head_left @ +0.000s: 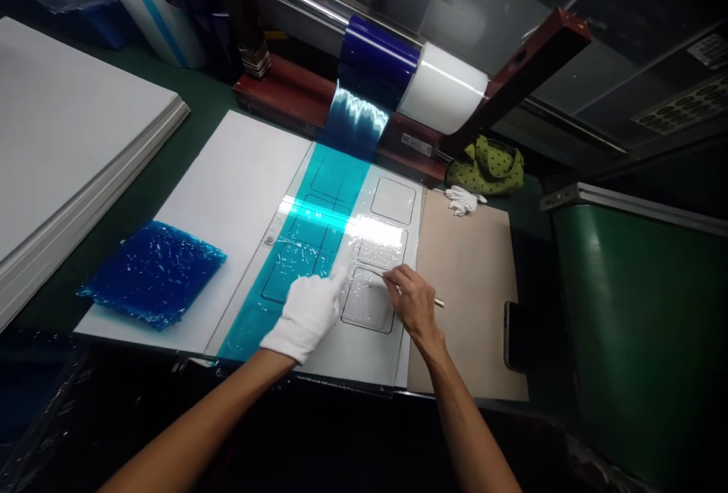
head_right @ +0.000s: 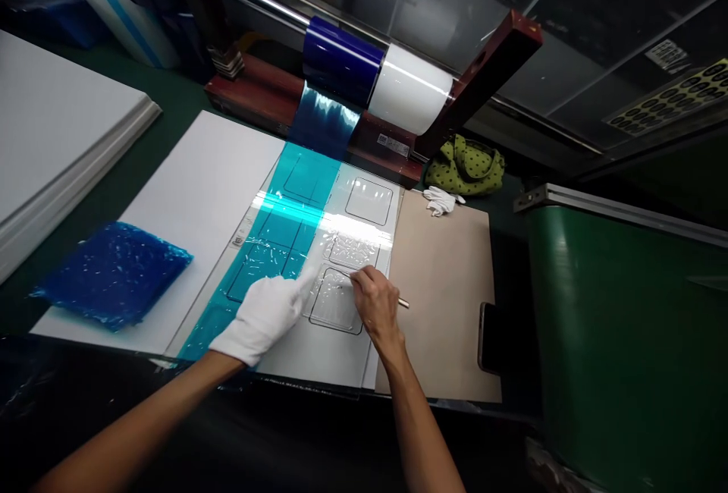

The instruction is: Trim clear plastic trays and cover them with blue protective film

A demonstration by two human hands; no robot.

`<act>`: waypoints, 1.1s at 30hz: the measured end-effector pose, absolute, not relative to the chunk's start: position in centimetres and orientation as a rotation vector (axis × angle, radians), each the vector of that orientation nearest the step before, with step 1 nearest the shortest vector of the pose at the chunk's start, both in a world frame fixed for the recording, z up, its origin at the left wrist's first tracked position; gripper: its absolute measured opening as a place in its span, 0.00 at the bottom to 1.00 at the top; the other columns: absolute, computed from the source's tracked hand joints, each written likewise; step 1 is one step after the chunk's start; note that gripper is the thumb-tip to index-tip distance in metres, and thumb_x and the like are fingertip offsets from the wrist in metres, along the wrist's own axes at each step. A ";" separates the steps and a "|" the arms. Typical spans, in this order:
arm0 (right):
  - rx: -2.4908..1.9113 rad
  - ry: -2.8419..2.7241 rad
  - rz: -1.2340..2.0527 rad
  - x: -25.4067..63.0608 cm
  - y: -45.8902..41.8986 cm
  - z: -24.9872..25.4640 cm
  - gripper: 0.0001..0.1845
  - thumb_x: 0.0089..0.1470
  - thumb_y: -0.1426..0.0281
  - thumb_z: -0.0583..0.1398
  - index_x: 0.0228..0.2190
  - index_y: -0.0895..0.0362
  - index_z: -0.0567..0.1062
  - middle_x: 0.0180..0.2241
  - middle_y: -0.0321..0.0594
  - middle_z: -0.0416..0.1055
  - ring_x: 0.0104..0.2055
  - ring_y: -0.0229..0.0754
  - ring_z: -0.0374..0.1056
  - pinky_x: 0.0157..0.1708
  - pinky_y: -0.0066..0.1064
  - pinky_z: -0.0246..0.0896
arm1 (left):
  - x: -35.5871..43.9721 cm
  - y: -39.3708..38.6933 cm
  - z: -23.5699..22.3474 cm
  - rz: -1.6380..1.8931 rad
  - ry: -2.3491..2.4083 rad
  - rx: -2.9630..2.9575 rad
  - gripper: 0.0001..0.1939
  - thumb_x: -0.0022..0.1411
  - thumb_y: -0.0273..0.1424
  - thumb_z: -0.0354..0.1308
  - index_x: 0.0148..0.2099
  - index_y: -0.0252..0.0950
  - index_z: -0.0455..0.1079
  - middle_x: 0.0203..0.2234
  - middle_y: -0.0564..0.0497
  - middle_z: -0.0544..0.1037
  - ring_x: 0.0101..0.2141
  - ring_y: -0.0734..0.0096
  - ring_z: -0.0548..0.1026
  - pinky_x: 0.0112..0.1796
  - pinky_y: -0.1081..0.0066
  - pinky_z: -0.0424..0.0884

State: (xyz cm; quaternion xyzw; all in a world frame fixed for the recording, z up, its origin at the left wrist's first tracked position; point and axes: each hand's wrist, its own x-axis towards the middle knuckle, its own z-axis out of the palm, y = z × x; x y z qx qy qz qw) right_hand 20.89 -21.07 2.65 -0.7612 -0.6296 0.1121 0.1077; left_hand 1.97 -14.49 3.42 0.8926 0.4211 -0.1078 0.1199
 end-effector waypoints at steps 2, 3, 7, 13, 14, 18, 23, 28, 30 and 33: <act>-2.231 -1.997 0.342 20.4 -18.5 2.0 0.13 0.61 0.73 0.52 0.34 0.54 0.76 0.33 0.37 0.73 0.34 0.36 0.66 0.25 0.27 0.44 | 3.1 -14.7 2.2 -0.371 1.221 2.585 0.29 0.57 0.23 0.48 0.62 0.40 0.56 0.23 0.47 0.75 0.25 0.62 0.74 0.25 0.69 0.57; -2.225 -2.058 0.351 20.1 -17.4 1.7 0.13 0.61 0.73 0.52 0.34 0.53 0.76 0.34 0.37 0.72 0.35 0.37 0.65 0.24 0.27 0.42 | 3.3 -14.5 1.8 -0.388 1.219 2.574 0.30 0.56 0.22 0.48 0.62 0.40 0.56 0.23 0.46 0.75 0.25 0.63 0.74 0.24 0.69 0.57; -2.192 -2.246 0.359 19.0 -14.8 1.0 0.13 0.61 0.73 0.51 0.34 0.53 0.74 0.34 0.37 0.71 0.34 0.37 0.63 0.24 0.29 0.38 | 3.3 -13.9 1.3 -0.448 1.196 2.558 0.30 0.55 0.20 0.47 0.61 0.38 0.58 0.23 0.45 0.76 0.27 0.60 0.75 0.23 0.70 0.57; -2.162 -2.375 0.326 20.0 -14.6 1.0 0.15 0.62 0.76 0.48 0.31 0.54 0.72 0.32 0.37 0.70 0.32 0.37 0.60 0.23 0.30 0.36 | 3.3 -14.1 1.3 -0.467 1.188 2.558 0.30 0.56 0.19 0.46 0.61 0.37 0.59 0.23 0.44 0.76 0.26 0.58 0.75 0.23 0.69 0.58; -2.171 -2.381 0.325 20.4 -14.9 1.1 0.15 0.62 0.76 0.48 0.31 0.54 0.72 0.32 0.37 0.69 0.32 0.37 0.60 0.23 0.30 0.36 | 3.4 -14.1 1.3 -0.468 1.193 2.559 0.30 0.56 0.19 0.46 0.61 0.37 0.58 0.23 0.44 0.76 0.26 0.59 0.75 0.23 0.69 0.58; -2.246 -2.369 0.337 22.4 -16.6 1.4 0.15 0.61 0.77 0.49 0.29 0.54 0.72 0.32 0.37 0.70 0.32 0.37 0.60 0.23 0.30 0.35 | 3.4 -14.1 1.2 -0.466 1.221 2.564 0.30 0.56 0.20 0.46 0.61 0.38 0.58 0.22 0.45 0.76 0.26 0.61 0.75 0.23 0.70 0.57; -2.398 -2.313 0.309 25.1 -19.4 2.1 0.15 0.60 0.77 0.49 0.28 0.55 0.72 0.31 0.37 0.70 0.31 0.37 0.60 0.23 0.31 0.34 | 3.2 -14.2 2.1 -0.431 1.249 2.584 0.26 0.60 0.23 0.43 0.60 0.42 0.60 0.21 0.47 0.75 0.23 0.61 0.74 0.22 0.69 0.56; -2.618 -2.205 0.352 27.8 -22.7 3.8 0.15 0.58 0.78 0.50 0.26 0.56 0.73 0.30 0.41 0.71 0.29 0.37 0.63 0.23 0.30 0.37 | 2.4 -15.9 2.9 -0.238 1.344 2.629 0.19 0.65 0.33 0.42 0.53 0.44 0.67 0.19 0.49 0.72 0.21 0.61 0.71 0.22 0.68 0.55; -2.649 -2.040 0.464 28.3 -24.4 4.2 0.13 0.58 0.76 0.52 0.29 0.56 0.75 0.31 0.41 0.73 0.29 0.38 0.66 0.23 0.29 0.41 | 1.8 -16.9 2.7 -0.090 1.358 2.664 0.17 0.65 0.36 0.44 0.51 0.42 0.69 0.20 0.49 0.72 0.22 0.62 0.70 0.24 0.67 0.58; -2.542 -1.734 0.744 28.0 -27.1 3.8 0.07 0.55 0.71 0.57 0.33 0.54 0.76 0.32 0.39 0.76 0.33 0.40 0.70 0.26 0.26 0.49 | 0.9 -18.5 1.9 0.128 1.274 2.724 0.16 0.64 0.38 0.48 0.48 0.39 0.70 0.25 0.47 0.73 0.26 0.63 0.69 0.28 0.67 0.62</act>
